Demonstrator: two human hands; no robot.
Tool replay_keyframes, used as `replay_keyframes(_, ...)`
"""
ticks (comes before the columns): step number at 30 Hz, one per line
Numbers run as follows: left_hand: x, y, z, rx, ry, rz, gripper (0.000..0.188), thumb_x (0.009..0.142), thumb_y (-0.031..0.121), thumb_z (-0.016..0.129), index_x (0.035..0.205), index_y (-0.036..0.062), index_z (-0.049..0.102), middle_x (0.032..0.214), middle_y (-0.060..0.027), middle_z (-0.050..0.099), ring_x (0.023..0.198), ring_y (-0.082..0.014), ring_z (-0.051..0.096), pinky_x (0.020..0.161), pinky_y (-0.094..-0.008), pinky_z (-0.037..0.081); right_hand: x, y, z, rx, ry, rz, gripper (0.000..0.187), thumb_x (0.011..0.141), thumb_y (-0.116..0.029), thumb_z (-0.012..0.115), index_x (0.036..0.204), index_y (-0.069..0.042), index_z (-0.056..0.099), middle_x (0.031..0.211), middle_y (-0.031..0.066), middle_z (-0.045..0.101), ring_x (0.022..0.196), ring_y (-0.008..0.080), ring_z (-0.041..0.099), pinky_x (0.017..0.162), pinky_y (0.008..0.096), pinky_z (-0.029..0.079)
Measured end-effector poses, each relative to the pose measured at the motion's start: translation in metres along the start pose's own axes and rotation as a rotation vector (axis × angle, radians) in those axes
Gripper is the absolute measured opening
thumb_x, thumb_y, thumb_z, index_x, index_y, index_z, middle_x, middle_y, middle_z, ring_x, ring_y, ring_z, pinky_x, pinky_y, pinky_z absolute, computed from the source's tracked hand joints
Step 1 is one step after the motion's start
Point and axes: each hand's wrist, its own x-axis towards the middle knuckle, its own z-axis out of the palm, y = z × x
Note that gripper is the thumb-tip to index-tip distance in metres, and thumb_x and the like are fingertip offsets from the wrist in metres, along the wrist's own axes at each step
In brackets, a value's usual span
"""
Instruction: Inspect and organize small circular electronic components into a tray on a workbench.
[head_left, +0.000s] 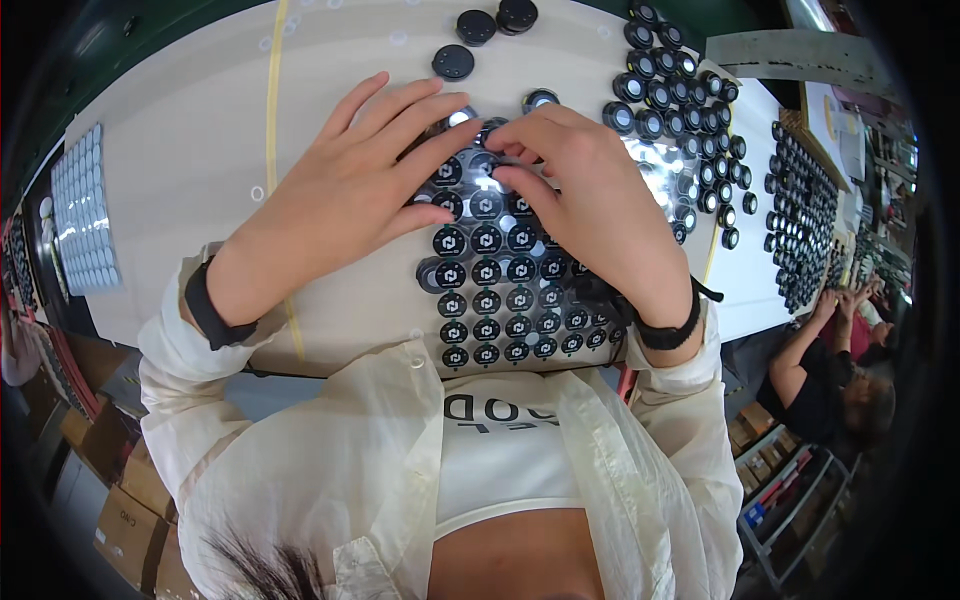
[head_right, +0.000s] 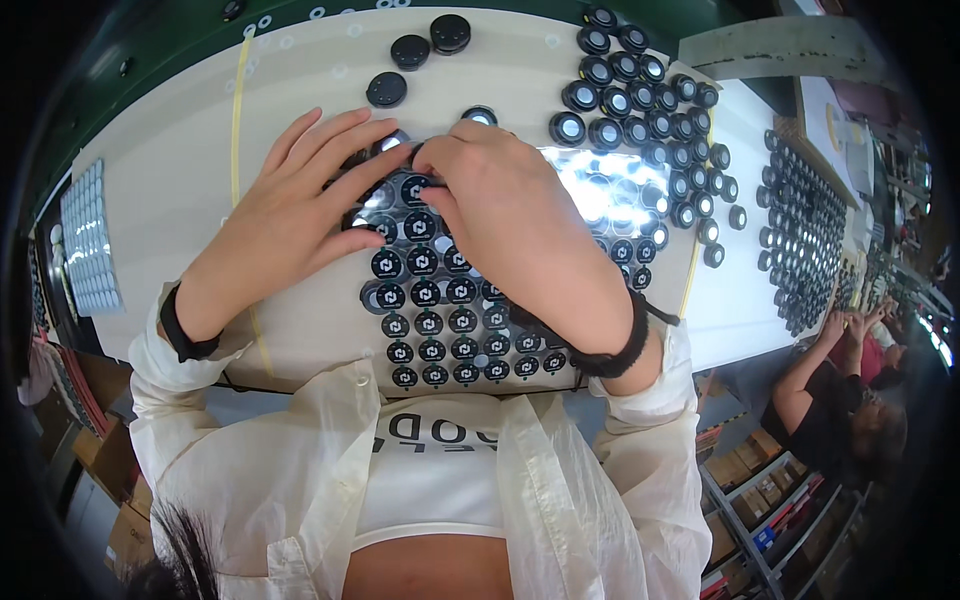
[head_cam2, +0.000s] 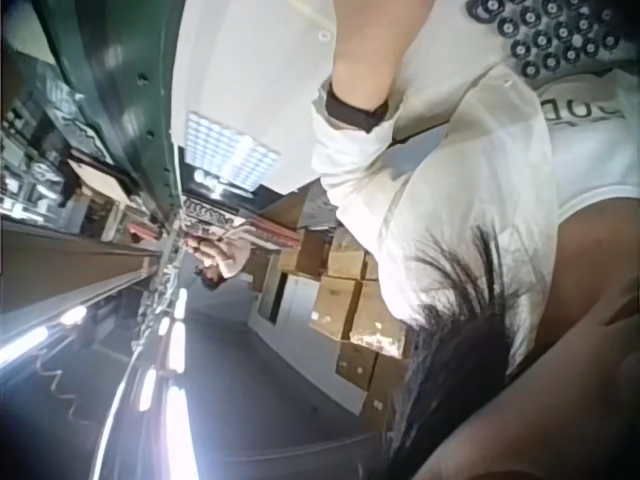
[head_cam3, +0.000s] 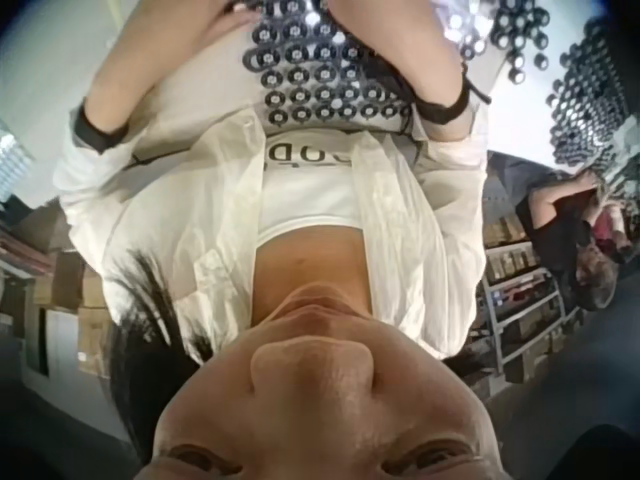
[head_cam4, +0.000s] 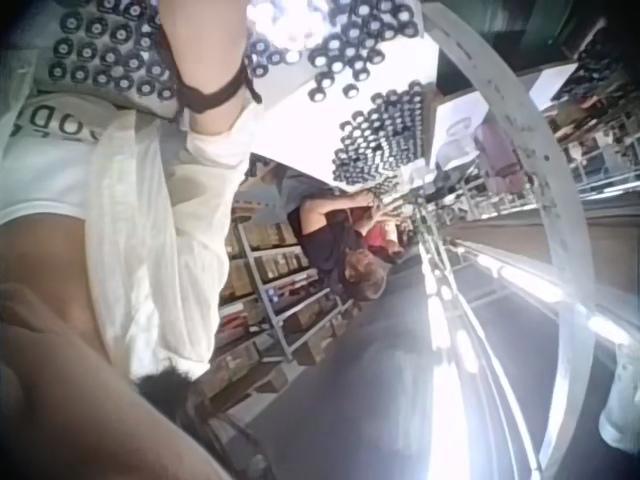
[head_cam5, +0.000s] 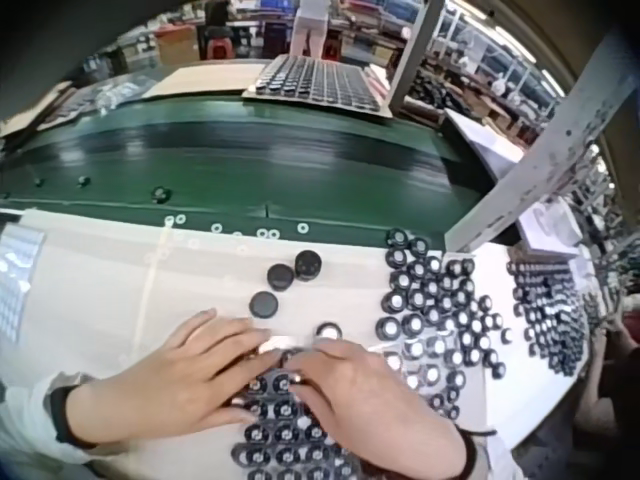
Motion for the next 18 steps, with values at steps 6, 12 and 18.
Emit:
replay_keyframes(6,-0.009,0.005,0.018,0.068,0.047,-0.077,0.078,0.078,0.040,0.073,0.147,0.0169,0.046,0.152,-0.0070,0.042,0.146,-0.0276,0.031,0.120,-0.0553,0.018,0.019,0.003,0.004,0.040,0.005,0.055,0.008,0.078,-0.001,0.070,0.085,0.001,0.072,0.082,0.0190,0.069,0.076,0.0358,0.068,0.073,0.0419,0.054)
replay_keyframes(12,-0.008,0.012,0.022,0.132,0.070,-0.123,0.076,0.079,0.044,0.071,0.147,0.0199,0.048,0.155,-0.0061,0.039,0.147,-0.0268,0.029,0.120,-0.0581,0.016,0.035,0.010,-0.002,-0.040,-0.138,-0.012,0.011,0.075,-0.002,0.076,0.081,0.004,0.069,0.073,0.0138,0.069,0.068,0.0233,0.069,0.067,0.0321,0.055)
replay_keyframes(18,-0.009,0.013,0.020,0.101,0.094,-0.115,0.071,0.079,0.042,0.073,0.143,0.0184,0.052,0.155,-0.0075,0.039,0.148,-0.0286,0.028,0.120,-0.0594,0.015,0.021,-0.020,-0.017,-0.093,-0.167,0.002,0.011,0.076,-0.002,0.075,0.080,0.003,0.066,0.073,0.0125,0.067,0.069,0.0230,0.068,0.067,0.0320,0.054)
